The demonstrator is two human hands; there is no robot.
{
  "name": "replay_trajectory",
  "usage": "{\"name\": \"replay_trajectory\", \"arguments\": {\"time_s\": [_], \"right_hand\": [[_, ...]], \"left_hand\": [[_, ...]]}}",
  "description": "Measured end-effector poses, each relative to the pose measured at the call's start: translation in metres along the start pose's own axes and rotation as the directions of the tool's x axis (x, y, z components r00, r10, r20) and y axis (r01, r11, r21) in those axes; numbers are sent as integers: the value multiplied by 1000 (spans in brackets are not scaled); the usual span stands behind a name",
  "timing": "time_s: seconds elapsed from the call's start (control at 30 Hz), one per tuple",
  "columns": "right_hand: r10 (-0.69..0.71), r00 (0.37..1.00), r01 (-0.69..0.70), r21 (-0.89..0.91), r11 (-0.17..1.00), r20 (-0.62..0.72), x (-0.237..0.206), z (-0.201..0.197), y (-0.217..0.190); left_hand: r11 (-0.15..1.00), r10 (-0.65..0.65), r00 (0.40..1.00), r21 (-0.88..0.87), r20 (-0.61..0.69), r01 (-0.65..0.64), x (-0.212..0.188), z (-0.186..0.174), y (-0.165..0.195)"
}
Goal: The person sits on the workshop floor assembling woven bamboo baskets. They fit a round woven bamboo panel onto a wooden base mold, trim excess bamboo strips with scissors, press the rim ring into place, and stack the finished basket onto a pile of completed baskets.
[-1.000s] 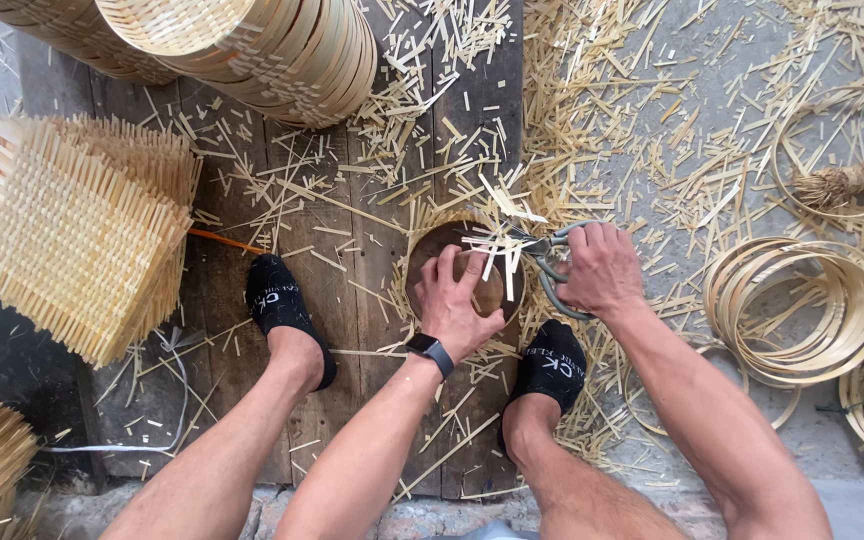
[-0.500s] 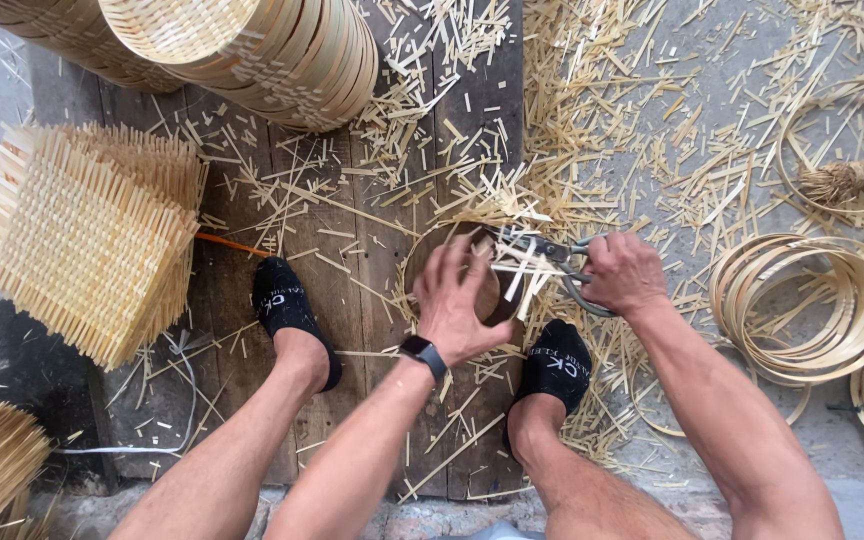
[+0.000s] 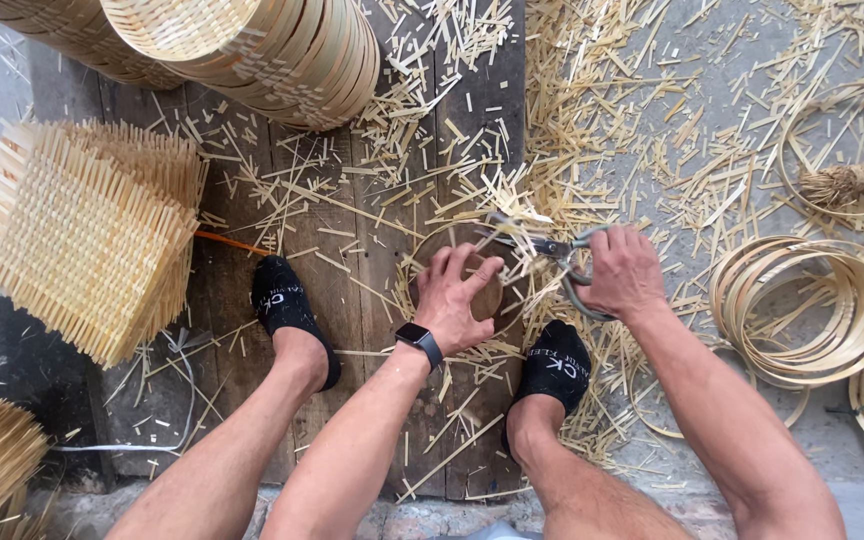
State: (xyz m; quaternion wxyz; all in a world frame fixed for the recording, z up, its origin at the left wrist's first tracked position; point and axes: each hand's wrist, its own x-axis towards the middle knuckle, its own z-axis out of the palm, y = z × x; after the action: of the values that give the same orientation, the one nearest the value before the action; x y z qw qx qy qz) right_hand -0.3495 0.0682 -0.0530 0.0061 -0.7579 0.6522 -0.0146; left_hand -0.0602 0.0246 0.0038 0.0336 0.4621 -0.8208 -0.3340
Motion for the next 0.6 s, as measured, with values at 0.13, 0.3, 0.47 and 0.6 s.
{"name": "replay_trajectory", "arguments": {"time_s": [0.13,0.3,0.47,0.6], "right_hand": [[35,990,-36,8,999,137,1,6,-3],[142,955,-176,109,978,262,1,-6,6],[-68,997,70,51,996,-40,9,-18,1],[-26,987,31,-28,999,157,12,-8,-4]], "left_hand": [[996,87,991,0,103,-87,3,-12,-3],[999,-40,982,-13,-182,38,-5,-3,19],[989,-143,990,-33,-7,142,-6,3,24],[994,90,993,51,78,-94,-5,-9,5]]}}
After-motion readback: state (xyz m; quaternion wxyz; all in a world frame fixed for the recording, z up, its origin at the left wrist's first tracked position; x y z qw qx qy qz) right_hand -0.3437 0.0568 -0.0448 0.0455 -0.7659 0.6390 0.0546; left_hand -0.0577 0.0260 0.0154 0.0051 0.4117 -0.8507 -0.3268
